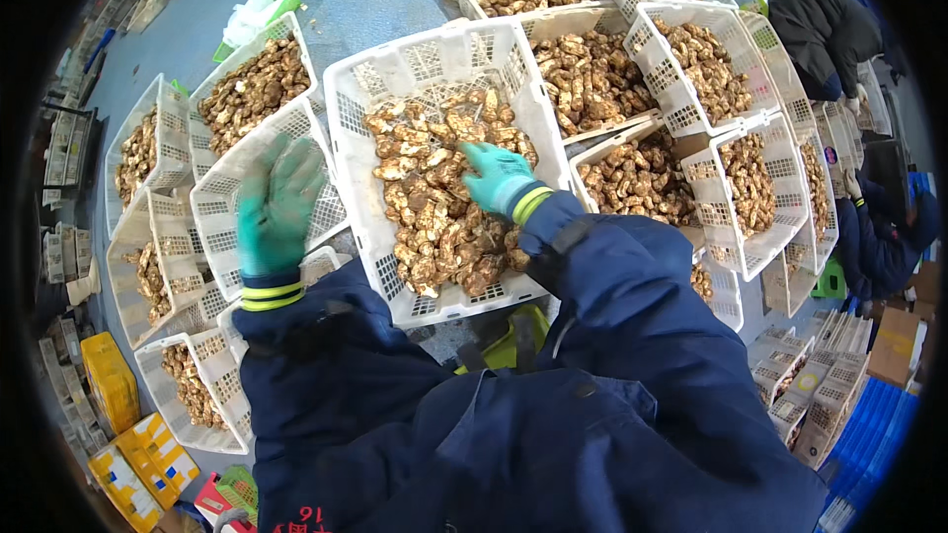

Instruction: The person sorts ginger roots by picking them up from a white plastic basket, breaking off small pieces by hand, and placing them into other baskets or boxes. The hands move individual roots one at a time while the person is crouched on the floor.

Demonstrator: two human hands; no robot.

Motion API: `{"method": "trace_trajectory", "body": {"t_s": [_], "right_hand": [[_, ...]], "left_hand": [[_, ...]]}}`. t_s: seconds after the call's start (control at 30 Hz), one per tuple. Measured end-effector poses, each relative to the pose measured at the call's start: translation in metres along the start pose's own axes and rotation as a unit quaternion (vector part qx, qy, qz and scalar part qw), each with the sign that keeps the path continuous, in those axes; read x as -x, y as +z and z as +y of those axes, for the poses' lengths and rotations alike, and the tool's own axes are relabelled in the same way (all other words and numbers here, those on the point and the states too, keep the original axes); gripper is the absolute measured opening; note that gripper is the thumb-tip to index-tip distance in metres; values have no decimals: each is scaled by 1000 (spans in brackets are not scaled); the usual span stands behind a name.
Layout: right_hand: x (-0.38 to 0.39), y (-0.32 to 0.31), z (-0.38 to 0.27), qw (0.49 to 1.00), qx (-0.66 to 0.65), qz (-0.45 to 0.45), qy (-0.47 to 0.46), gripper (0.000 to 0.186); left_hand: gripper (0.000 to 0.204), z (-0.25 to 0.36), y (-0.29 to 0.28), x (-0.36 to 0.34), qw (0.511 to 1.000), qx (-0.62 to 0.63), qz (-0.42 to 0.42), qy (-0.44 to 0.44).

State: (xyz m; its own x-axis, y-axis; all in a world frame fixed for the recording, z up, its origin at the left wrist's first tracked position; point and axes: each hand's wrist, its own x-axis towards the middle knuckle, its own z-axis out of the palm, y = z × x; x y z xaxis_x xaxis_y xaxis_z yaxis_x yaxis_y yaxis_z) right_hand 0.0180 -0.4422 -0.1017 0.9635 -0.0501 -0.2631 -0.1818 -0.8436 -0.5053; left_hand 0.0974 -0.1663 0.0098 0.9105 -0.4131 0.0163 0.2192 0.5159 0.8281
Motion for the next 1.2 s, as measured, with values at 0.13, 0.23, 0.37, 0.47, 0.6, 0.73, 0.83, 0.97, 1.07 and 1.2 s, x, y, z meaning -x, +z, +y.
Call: {"method": "trace_trajectory", "body": {"t_s": [0.13,0.23,0.37,0.47,0.6,0.73,0.83,0.97,1.07,1.2], "right_hand": [[-33,9,-26,991,95,-93,2,57],[-45,18,-26,970,142,-188,49,45],[-48,14,1,993,46,-91,54,27],[-51,-14,-28,932,-303,-44,192,26],[-50,-57,-65,900,-420,-88,-69,35],[-97,-48,-58,967,-242,23,-77,42],[-113,-22,-47,992,79,-96,36,44],[-114,35,-29,980,137,-144,21,51],[-107,63,-46,977,194,-90,17,48],[-101,63,-47,979,181,-87,41,34]], "left_hand": [[53,-58,2,-21,992,-32,67,-98],[53,-64,-23,-25,976,-32,170,-133],[53,-66,-21,-29,985,-23,137,-105],[52,-65,-20,-23,962,-142,92,-214],[72,-76,11,-25,971,-133,79,-180],[62,-51,1,-29,982,0,26,-189],[58,-46,-19,-25,990,22,69,-125],[49,-63,-16,-26,979,156,-27,-131],[43,-46,-5,-26,942,305,-18,-141],[38,-56,-12,-25,960,249,24,-126]]}}
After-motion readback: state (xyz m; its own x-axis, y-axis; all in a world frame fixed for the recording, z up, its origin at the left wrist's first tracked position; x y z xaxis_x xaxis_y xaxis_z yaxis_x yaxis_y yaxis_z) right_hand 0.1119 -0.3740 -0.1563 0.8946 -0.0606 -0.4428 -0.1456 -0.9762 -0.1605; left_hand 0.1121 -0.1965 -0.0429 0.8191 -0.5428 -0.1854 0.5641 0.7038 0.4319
